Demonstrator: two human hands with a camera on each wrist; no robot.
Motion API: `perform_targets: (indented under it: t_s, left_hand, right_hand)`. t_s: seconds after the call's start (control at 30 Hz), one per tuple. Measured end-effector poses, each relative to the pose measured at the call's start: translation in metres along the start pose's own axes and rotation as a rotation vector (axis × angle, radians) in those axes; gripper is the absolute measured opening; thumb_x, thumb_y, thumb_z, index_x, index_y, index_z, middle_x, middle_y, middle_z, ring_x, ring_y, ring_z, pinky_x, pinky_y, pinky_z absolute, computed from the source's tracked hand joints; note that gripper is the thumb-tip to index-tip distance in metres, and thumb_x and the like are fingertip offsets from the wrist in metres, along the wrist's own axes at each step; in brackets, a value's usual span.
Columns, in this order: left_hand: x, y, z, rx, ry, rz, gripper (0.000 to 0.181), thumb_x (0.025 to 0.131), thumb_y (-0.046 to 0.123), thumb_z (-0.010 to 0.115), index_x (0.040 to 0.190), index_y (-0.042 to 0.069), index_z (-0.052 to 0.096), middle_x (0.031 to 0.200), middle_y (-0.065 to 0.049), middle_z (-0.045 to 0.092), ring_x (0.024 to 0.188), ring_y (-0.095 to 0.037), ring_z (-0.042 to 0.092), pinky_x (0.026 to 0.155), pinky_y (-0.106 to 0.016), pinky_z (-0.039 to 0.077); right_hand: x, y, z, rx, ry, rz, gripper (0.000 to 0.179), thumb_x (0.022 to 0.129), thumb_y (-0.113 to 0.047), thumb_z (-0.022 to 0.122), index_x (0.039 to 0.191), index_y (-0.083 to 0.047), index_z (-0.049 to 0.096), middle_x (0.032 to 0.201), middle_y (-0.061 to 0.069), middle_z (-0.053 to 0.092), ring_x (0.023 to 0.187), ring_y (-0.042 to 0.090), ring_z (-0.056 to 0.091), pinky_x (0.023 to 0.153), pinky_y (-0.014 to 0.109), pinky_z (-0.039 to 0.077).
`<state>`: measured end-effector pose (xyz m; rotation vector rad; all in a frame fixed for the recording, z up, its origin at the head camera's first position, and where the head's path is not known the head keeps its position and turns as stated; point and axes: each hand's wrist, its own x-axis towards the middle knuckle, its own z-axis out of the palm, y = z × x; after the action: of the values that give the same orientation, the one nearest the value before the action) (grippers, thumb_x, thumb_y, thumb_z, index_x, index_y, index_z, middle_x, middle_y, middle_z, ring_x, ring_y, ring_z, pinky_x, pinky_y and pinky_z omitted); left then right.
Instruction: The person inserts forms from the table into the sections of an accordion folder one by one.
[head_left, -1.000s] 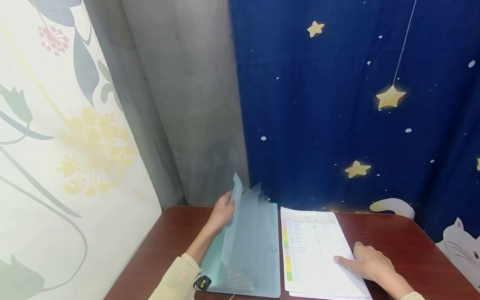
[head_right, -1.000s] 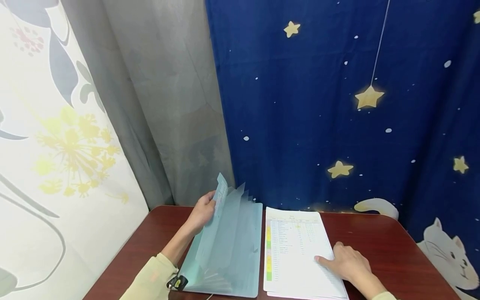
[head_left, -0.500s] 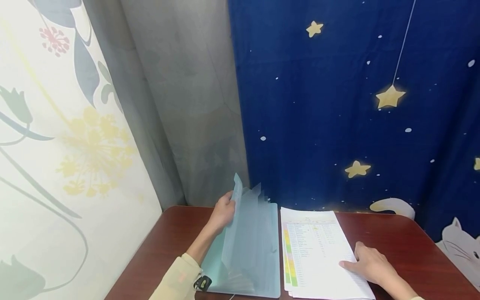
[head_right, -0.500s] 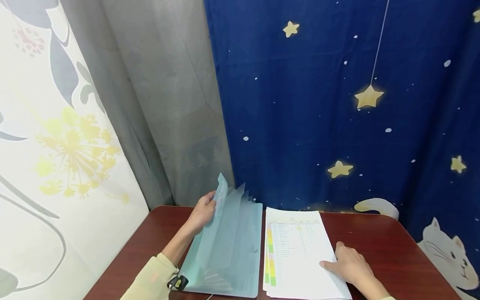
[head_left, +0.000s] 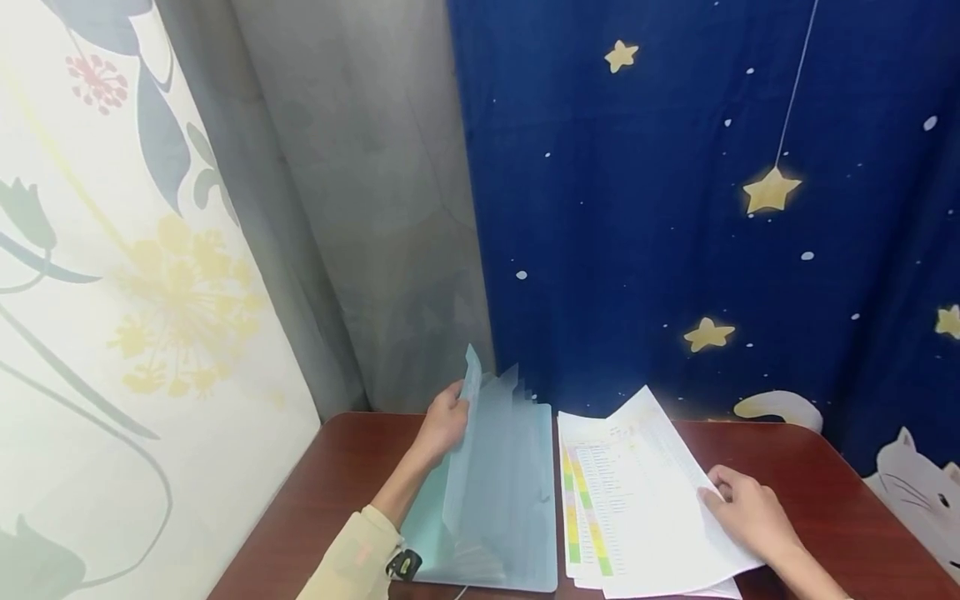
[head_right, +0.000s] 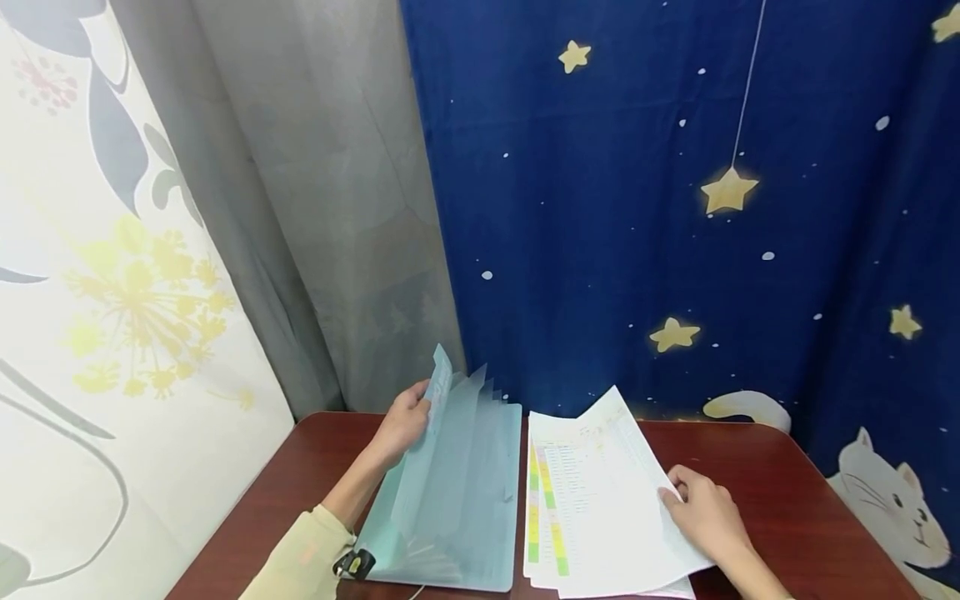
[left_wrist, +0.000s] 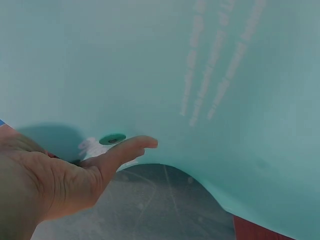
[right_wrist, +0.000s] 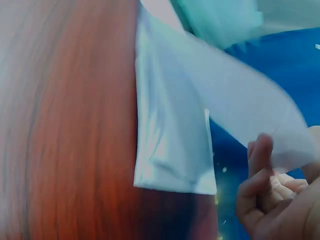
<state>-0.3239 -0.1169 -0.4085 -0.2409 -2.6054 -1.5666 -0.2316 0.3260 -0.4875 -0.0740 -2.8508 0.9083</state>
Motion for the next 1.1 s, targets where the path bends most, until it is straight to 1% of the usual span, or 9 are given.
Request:
perform_targets:
  t_s: [0.2,0.3,0.47,0.53,0.6,0.67,0.7,0.83,1.1]
  left_hand:
    - [0.002,0.001,0.001,-0.017,-0.013,0.0,0.055,0.111,0.014,0.036,0.163,-0.005,0.033,0.168,-0.025,0.037,0.139,-0.038,0.052,0.108,-0.052,0.046]
    - [0.002,0.001,0.002,-0.032,-0.017,-0.008,0.055,0.111,0.014,0.035,0.163,-0.004,0.031,0.171,-0.023,0.032,0.154,-0.04,0.04,0.12,-0.058,0.04]
    - [0.003,0.0,0.003,-0.036,-0.024,-0.003,0.055,0.112,0.014,0.035,0.163,-0.005,0.031,0.172,-0.023,0.03,0.159,-0.042,0.029,0.125,-0.062,0.032]
    - [0.004,0.0,0.003,-0.028,-0.029,-0.001,0.056,0.112,0.014,0.035,0.164,-0.005,0.029,0.167,-0.027,0.038,0.138,-0.042,0.057,0.114,-0.057,0.047]
    - [0.004,0.001,0.003,-0.02,-0.034,0.001,0.056,0.112,0.014,0.035,0.164,-0.004,0.028,0.149,-0.03,0.054,0.092,-0.031,0.069,0.093,-0.048,0.055]
    - [0.004,0.002,0.003,-0.011,-0.041,0.0,0.056,0.112,0.015,0.034,0.165,-0.003,0.028,0.116,-0.026,0.065,0.056,-0.018,0.048,0.071,-0.038,0.049]
    - [0.004,0.003,0.004,-0.007,-0.043,-0.004,0.057,0.112,0.016,0.034,0.165,-0.002,0.027,0.099,-0.021,0.065,0.049,-0.014,0.032,0.063,-0.035,0.043]
    - [0.002,0.005,0.006,0.002,-0.039,-0.007,0.056,0.113,0.017,0.035,0.165,-0.001,0.028,0.08,-0.007,0.056,0.046,-0.011,0.028,0.06,-0.032,0.042]
    - [0.001,0.005,0.011,0.043,-0.026,-0.011,0.056,0.112,0.018,0.034,0.166,0.004,0.03,0.056,0.003,0.044,0.042,-0.01,0.026,0.052,-0.029,0.04]
  right_hand:
    - [-0.008,-0.014,-0.015,0.509,-0.096,0.244,0.018,0.101,-0.02,0.068,0.101,-0.002,0.066,0.08,0.003,0.078,0.067,0.018,0.072,0.062,0.031,0.058]
    - [-0.013,-0.022,-0.022,0.606,-0.113,0.265,0.016,0.101,-0.021,0.069,0.098,-0.005,0.065,0.082,-0.001,0.08,0.071,0.017,0.075,0.067,0.032,0.061]
    - [-0.019,-0.037,-0.034,0.7,-0.096,0.257,0.012,0.102,-0.018,0.068,0.097,-0.009,0.064,0.083,-0.004,0.081,0.074,0.017,0.077,0.069,0.033,0.063]
    - [-0.021,-0.044,-0.037,0.722,-0.075,0.237,0.011,0.102,-0.019,0.068,0.095,-0.011,0.064,0.082,-0.005,0.081,0.073,0.017,0.078,0.068,0.033,0.063]
    - [-0.023,-0.05,-0.04,0.74,-0.06,0.208,0.012,0.102,-0.02,0.068,0.095,-0.012,0.064,0.082,-0.005,0.081,0.073,0.017,0.078,0.067,0.034,0.063]
    - [-0.025,-0.057,-0.043,0.753,-0.047,0.186,0.013,0.103,-0.021,0.068,0.093,-0.013,0.064,0.081,-0.005,0.081,0.073,0.017,0.077,0.067,0.034,0.063]
    - [-0.025,-0.06,-0.044,0.762,-0.048,0.176,0.013,0.103,-0.021,0.068,0.093,-0.014,0.064,0.082,-0.005,0.081,0.073,0.017,0.078,0.067,0.034,0.063]
    - [-0.024,-0.07,-0.042,0.806,-0.077,0.169,0.012,0.104,-0.021,0.067,0.095,-0.015,0.064,0.085,-0.005,0.081,0.075,0.017,0.078,0.068,0.034,0.064]
    - [-0.015,-0.093,-0.028,0.857,-0.119,0.165,0.01,0.103,-0.023,0.067,0.102,-0.014,0.065,0.087,-0.003,0.081,0.077,0.019,0.079,0.069,0.035,0.064]
